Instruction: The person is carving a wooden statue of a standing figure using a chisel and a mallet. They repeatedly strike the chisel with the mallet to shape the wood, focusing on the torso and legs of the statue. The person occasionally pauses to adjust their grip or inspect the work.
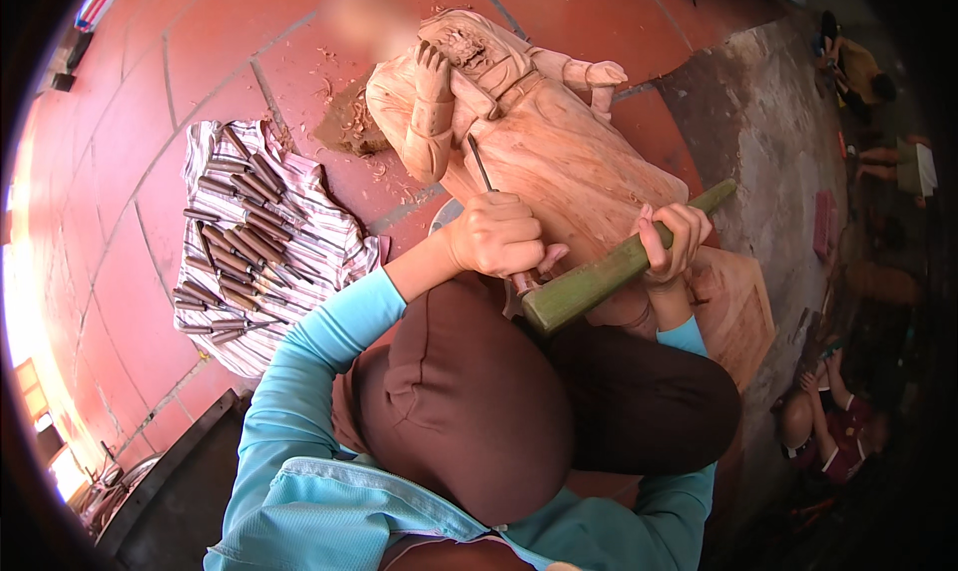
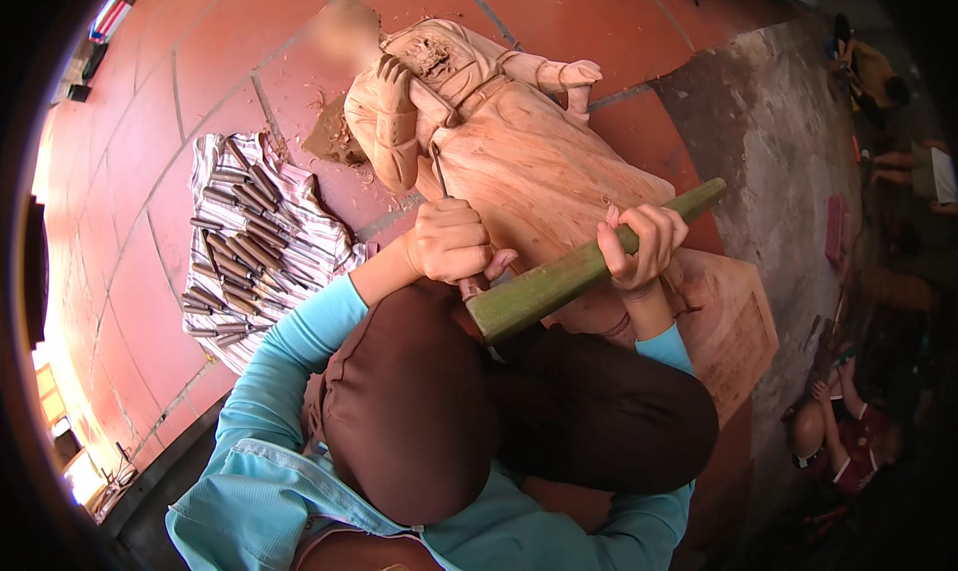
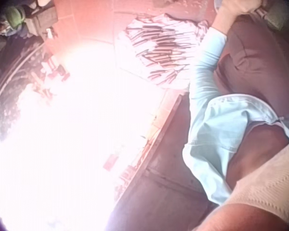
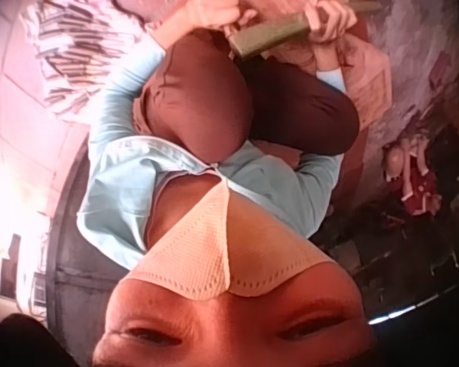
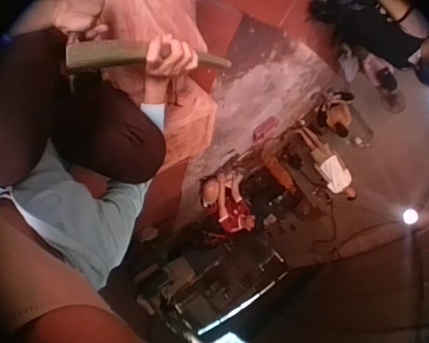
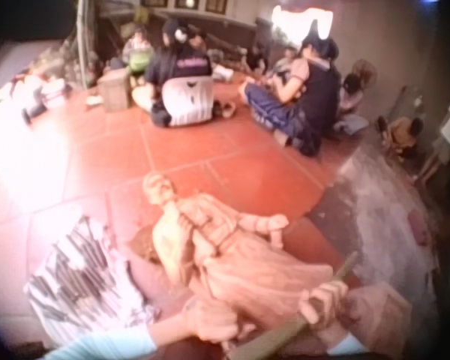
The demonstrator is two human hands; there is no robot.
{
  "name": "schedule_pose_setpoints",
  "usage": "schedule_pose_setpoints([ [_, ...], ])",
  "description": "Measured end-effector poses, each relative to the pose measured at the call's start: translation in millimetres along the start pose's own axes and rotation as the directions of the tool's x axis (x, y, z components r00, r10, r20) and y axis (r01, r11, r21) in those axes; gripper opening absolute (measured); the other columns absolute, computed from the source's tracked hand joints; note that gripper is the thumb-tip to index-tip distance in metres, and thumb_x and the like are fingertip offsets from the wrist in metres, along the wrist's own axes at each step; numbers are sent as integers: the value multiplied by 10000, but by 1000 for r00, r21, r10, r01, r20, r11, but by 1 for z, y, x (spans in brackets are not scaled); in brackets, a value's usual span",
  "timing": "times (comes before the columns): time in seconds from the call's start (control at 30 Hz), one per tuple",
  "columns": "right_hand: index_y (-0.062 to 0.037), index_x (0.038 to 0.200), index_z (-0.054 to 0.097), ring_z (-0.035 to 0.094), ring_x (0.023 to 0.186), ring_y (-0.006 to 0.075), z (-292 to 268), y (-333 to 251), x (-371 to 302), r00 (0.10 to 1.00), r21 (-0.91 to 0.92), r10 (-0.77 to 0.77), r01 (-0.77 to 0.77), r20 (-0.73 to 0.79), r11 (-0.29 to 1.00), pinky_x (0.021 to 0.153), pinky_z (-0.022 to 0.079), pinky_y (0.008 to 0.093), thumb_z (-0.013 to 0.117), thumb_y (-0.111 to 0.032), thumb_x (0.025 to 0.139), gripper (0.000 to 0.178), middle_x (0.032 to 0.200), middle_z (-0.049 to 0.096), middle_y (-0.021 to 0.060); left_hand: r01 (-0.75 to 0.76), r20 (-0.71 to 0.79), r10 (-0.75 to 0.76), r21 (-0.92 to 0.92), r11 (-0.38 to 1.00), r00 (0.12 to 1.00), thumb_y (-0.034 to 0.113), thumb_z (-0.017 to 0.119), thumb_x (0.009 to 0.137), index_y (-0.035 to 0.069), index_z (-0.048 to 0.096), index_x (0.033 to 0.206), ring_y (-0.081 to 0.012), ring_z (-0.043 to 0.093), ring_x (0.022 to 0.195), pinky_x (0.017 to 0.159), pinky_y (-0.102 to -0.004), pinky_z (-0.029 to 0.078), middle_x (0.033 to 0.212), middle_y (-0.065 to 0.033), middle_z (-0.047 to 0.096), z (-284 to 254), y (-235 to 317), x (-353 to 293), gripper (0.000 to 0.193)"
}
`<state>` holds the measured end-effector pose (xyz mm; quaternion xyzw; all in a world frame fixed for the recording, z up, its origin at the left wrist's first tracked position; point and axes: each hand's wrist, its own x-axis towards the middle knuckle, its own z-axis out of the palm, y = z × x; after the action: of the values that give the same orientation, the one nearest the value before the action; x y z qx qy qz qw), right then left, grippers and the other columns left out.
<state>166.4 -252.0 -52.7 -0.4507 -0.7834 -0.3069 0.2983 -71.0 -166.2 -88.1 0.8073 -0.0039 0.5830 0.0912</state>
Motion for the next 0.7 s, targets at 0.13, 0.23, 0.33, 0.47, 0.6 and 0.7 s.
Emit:
schedule_pose_setpoints([
  [0.13,-223,1063,477,586,795,212,7,4,-5,983,263,72,-25,-171,965,759,433,400,722,72,742,500,890,538,15,9,29,-11,61,998,1000,93,739,762,135,349,564,-140,421,424,400,-275,342,533,11,366,2,4,2,439],
  [0.23,-226,1073,460,578,785,211,1,0,1,999,45,11,-9,-31,999,759,433,406,724,74,739,520,893,522,16,4,22,-5,77,997,1000,92,737,766,135,350,564,-137,425,428,402,-273,348,533,14,367,4,4,1,439],
  [0.33,-227,1065,469,584,804,210,-1,3,-2,998,119,12,-4,-67,993,774,436,408,720,65,754,494,886,527,12,-13,37,10,82,997,999,86,736,768,134,351,566,-136,428,437,408,-271,352,537,11,371,3,3,-4,438],
  [0.47,-224,1057,488,589,804,210,5,2,-2,996,77,-2,8,-87,997,771,436,409,719,50,761,465,866,538,10,-30,54,26,68,997,998,73,749,762,137,352,569,-122,425,439,404,-263,337,537,20,383,1,2,-4,446],
  [0.6,-224,1054,482,589,776,208,2,8,-5,998,26,-28,30,-57,999,758,435,402,723,48,748,475,862,538,6,-29,89,11,204,978,996,98,757,765,140,363,578,-113,425,445,407,-261,329,538,27,372,-4,15,1,438],
  [0.7,-228,1055,483,588,770,211,4,2,-4,998,97,7,-1,-67,995,754,433,399,720,51,750,477,856,536,6,-20,97,3,176,984,995,126,753,776,139,372,585,-116,429,456,418,-264,338,544,24,353,-7,16,4,426],
])
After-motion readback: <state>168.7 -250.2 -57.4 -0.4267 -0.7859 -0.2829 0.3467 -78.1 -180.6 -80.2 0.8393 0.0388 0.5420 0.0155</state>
